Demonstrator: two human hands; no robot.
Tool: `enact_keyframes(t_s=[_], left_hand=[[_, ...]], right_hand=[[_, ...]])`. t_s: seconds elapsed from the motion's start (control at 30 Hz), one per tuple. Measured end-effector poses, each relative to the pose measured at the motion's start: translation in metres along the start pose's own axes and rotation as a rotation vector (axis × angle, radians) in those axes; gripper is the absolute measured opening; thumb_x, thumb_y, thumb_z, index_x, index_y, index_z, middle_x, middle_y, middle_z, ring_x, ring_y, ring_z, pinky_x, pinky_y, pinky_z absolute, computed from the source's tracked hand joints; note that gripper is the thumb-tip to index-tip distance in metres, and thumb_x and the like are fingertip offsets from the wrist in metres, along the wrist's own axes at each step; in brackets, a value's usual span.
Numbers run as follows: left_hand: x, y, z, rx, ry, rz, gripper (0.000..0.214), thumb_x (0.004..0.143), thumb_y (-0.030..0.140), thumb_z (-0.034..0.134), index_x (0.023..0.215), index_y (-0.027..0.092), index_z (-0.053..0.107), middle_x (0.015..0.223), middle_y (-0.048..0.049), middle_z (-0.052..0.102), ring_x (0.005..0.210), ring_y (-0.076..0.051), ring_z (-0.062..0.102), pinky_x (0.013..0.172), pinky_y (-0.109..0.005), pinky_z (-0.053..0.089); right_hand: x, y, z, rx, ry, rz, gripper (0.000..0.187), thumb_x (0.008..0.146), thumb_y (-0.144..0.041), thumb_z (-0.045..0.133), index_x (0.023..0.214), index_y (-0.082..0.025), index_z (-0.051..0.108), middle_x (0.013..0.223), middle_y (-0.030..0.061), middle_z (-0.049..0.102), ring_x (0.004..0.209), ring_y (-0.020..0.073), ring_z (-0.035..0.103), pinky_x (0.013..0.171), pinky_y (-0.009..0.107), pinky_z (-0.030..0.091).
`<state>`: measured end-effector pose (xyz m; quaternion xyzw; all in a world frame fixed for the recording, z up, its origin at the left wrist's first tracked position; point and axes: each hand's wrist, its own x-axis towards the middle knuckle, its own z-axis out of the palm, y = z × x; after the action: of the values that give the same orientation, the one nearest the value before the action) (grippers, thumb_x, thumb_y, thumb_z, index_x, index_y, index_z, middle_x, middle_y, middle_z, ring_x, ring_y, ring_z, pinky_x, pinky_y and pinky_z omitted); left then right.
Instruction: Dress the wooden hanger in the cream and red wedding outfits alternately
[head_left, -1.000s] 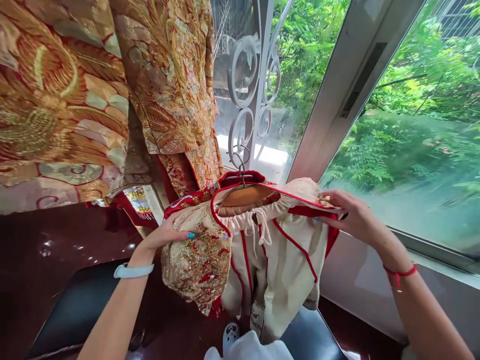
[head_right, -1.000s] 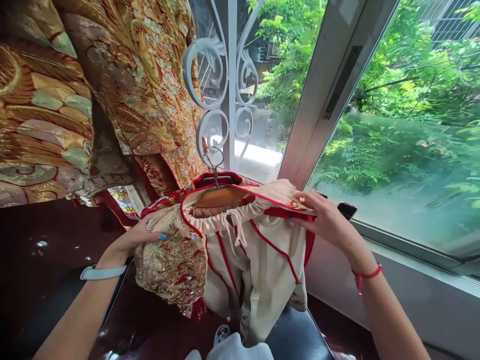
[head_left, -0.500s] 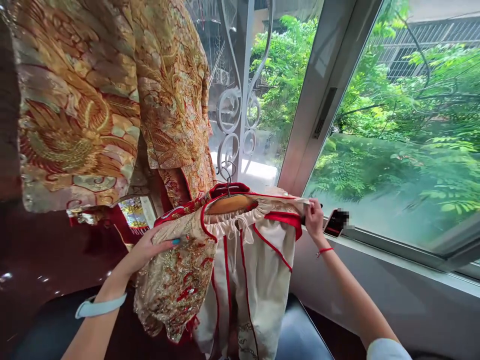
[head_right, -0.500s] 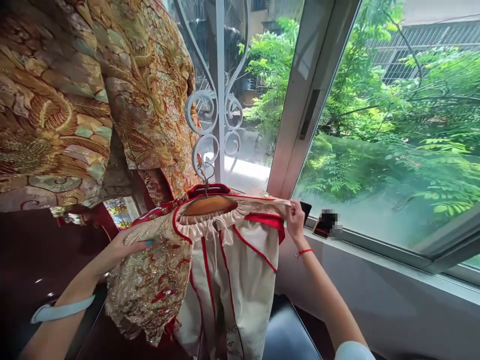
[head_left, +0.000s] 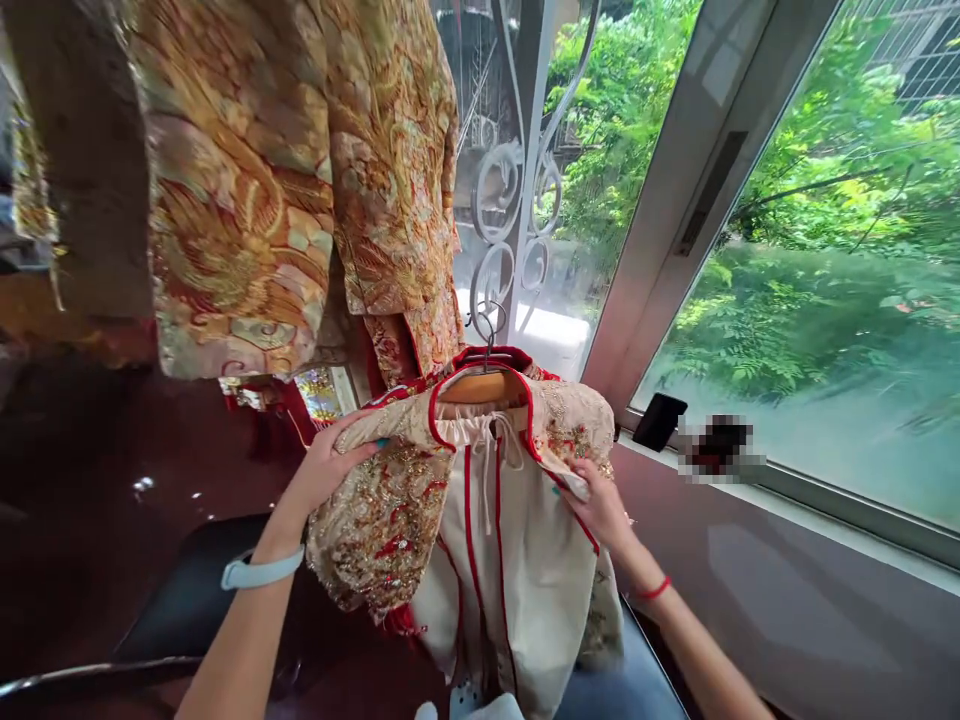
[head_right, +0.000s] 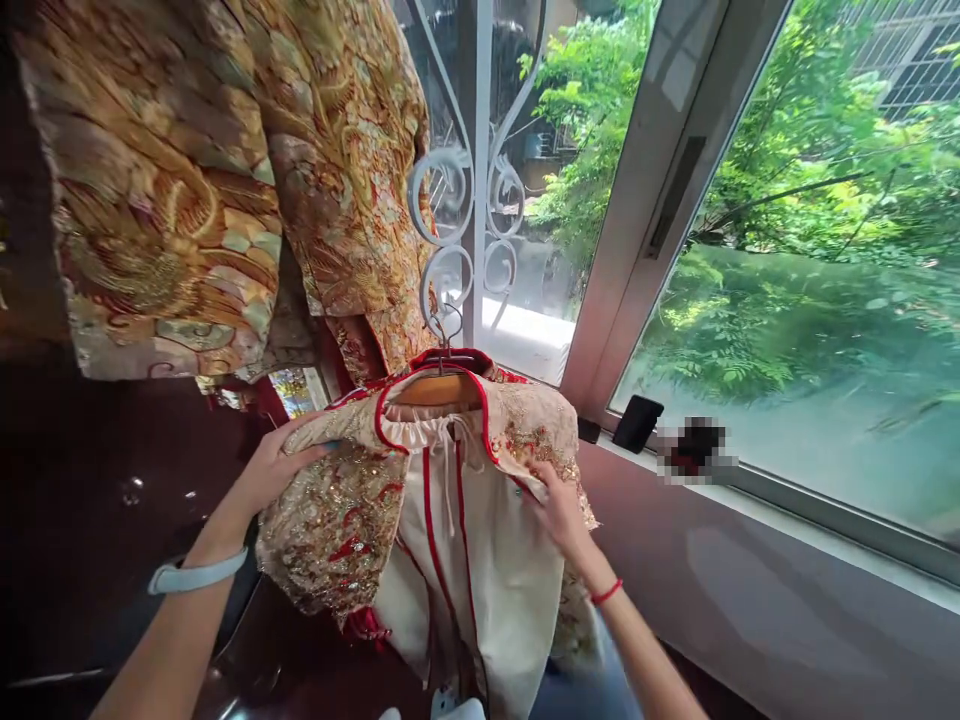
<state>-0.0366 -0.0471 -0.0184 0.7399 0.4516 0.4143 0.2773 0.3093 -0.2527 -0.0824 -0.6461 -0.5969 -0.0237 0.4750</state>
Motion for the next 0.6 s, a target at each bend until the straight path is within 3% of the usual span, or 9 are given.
enact_keyframes(t_s=[0.07,0.13,0.2,0.27,0.33,0.4,0.5,0.6], left_hand=[[-0.004,0.001,0.0,-0.044,-0.032,-0.052,0.068,0.063,0.065,0.069,0.109,0.016,0.069,0.111,-0.0122,0.075,0.102,-0.031,0.069,0.091,-0.044,0.057],[-0.012,0.0,0.003,-0.064,-0.007,-0.084,0.067,0.064,0.063,0.068,0.113,0.016,0.069,0.115,-0.0124,0.074,0.107,-0.033,0.067,0.089,-0.042,0.058],[-0.021,-0.001,0.007,-0.061,0.029,-0.112,0.067,0.067,0.061,0.067,0.117,0.016,0.068,0.117,-0.0128,0.073,0.109,-0.034,0.066,0.087,-0.041,0.058],[-0.027,-0.001,0.009,-0.038,0.054,-0.139,0.068,0.069,0.062,0.066,0.12,0.015,0.067,0.113,-0.0126,0.073,0.103,-0.033,0.067,0.081,-0.04,0.058],[-0.029,0.001,0.009,-0.028,0.046,-0.147,0.068,0.071,0.061,0.065,0.123,0.016,0.066,0.11,-0.0115,0.073,0.095,-0.031,0.068,0.075,-0.038,0.058],[-0.026,0.004,0.008,-0.028,0.042,-0.113,0.064,0.073,0.056,0.066,0.123,0.018,0.064,0.115,-0.0103,0.072,0.095,-0.029,0.068,0.074,-0.036,0.058],[-0.025,0.006,0.011,0.021,0.136,-0.004,0.053,0.076,0.051,0.065,0.12,0.02,0.062,0.122,-0.0092,0.067,0.107,-0.029,0.065,0.088,-0.04,0.057],[-0.045,-0.001,0.029,0.182,0.425,0.1,0.054,0.079,0.049,0.066,0.124,0.02,0.057,0.132,-0.0138,0.057,0.124,-0.034,0.056,0.104,-0.05,0.05]], right_hand=[[0.019,-0.02,-0.024,0.076,0.045,0.038,0.014,0.08,-0.028,0.058,0.092,-0.024,0.064,0.081,0.0048,0.074,0.068,0.0255,0.07,0.057,0.033,0.056],[0.019,-0.047,-0.04,0.062,0.246,0.113,0.02,0.082,-0.03,0.063,0.102,-0.025,0.064,0.088,0.0074,0.074,0.074,0.0277,0.07,0.059,0.036,0.057],[0.001,-0.068,-0.027,0.004,0.361,0.103,0.023,0.08,-0.031,0.066,0.103,-0.03,0.064,0.086,0.009,0.072,0.071,0.031,0.068,0.053,0.041,0.056],[-0.021,-0.071,0.011,-0.077,0.44,0.047,0.031,0.083,-0.022,0.052,0.108,-0.033,0.063,0.089,0.009,0.073,0.07,0.0314,0.068,0.054,0.044,0.057],[-0.037,-0.055,0.05,-0.096,0.282,0.002,0.045,0.078,-0.011,0.042,0.112,-0.029,0.066,0.087,0.0088,0.073,0.073,0.0287,0.069,0.062,0.042,0.058],[-0.041,-0.028,0.068,-0.046,0.143,0.031,0.047,0.076,-0.009,0.042,0.115,-0.024,0.065,0.098,0.0095,0.074,0.084,0.0263,0.07,0.073,0.04,0.059],[-0.038,0.015,0.059,0.035,0.135,0.122,0.043,0.081,-0.016,0.051,0.123,-0.023,0.059,0.095,0.007,0.07,0.076,0.0214,0.066,0.072,0.035,0.056],[-0.041,0.048,0.045,-0.024,0.279,0.152,0.05,0.08,-0.028,0.062,0.129,-0.024,0.052,0.094,0.0061,0.064,0.077,0.0223,0.061,0.076,0.04,0.055]])
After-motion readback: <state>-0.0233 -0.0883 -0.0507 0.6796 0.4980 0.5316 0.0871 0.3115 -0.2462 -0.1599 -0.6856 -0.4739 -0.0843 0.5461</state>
